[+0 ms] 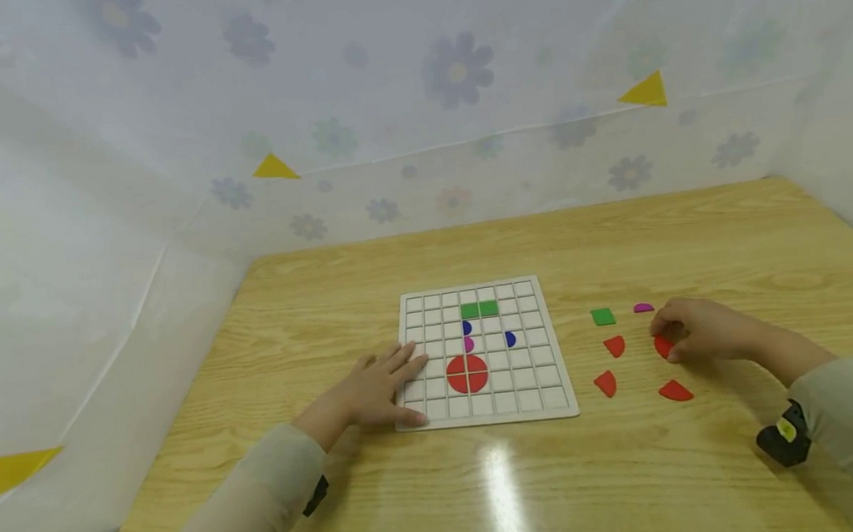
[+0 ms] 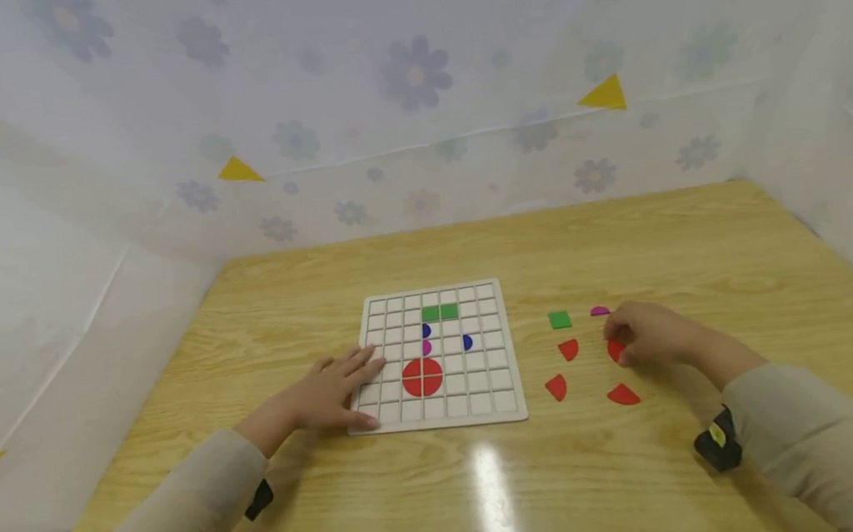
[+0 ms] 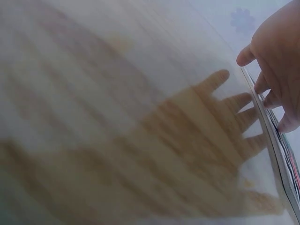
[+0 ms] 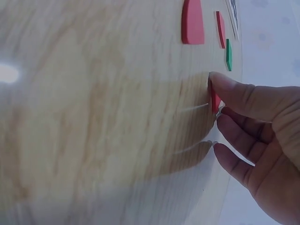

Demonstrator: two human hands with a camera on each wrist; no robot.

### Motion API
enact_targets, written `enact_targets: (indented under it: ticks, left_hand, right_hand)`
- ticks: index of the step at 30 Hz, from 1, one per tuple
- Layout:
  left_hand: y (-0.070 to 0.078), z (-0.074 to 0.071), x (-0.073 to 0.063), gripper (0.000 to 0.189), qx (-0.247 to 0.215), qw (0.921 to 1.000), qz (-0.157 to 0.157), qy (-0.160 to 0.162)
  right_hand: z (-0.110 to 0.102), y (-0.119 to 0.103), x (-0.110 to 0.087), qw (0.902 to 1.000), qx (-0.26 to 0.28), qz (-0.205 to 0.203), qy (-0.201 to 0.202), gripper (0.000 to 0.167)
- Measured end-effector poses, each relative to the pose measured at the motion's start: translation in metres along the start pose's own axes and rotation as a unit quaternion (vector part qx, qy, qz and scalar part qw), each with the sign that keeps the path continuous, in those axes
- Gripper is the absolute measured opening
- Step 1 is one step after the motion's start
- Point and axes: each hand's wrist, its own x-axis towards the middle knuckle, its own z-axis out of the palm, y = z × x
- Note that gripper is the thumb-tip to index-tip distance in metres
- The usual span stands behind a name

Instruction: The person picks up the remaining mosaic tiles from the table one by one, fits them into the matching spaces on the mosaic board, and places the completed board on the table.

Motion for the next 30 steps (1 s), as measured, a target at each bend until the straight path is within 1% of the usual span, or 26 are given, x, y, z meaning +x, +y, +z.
enact_targets:
  ticks: [3,8,12,18,26,30]
  left_hand:
    - [0.0006,-0.0006,-0.0007,0.089,-0.007,1.0000,0.002,0.003]
    - [0.0022,-0.0015,-0.0022,0.088,-0.021,0.9997,0.003,0.009]
    - [0.0033,-0.0017,-0.0025,0.086,-0.023,0.9997,0.001,0.009]
    - [0.0030,-0.0006,-0.0017,0.086,-0.023,0.9997,0.001,0.008]
    - [0.0031,-0.0002,-0.0006,0.085,-0.029,0.9996,-0.003,0.000]
    - [0.0032,-0.0007,-0.0008,0.086,-0.034,0.9994,-0.006,-0.002]
  right_hand:
    - [0.0006,0.0021,0.0015,1.0000,-0.005,0.004,-0.002,0.025]
    - [0.0025,0.0054,0.0036,0.9998,0.009,0.016,-0.009,0.024]
    - [0.0045,0.0069,0.0041,0.9996,0.019,0.021,-0.010,0.026]
    - [0.0062,0.0042,0.0049,0.9993,0.028,0.022,-0.008,0.025]
    - [0.0069,0.0005,0.0039,0.9991,0.026,0.031,-0.007,0.019]
    - [0.0068,-0.0005,0.0048,0.9989,0.031,0.033,-0.010,0.019]
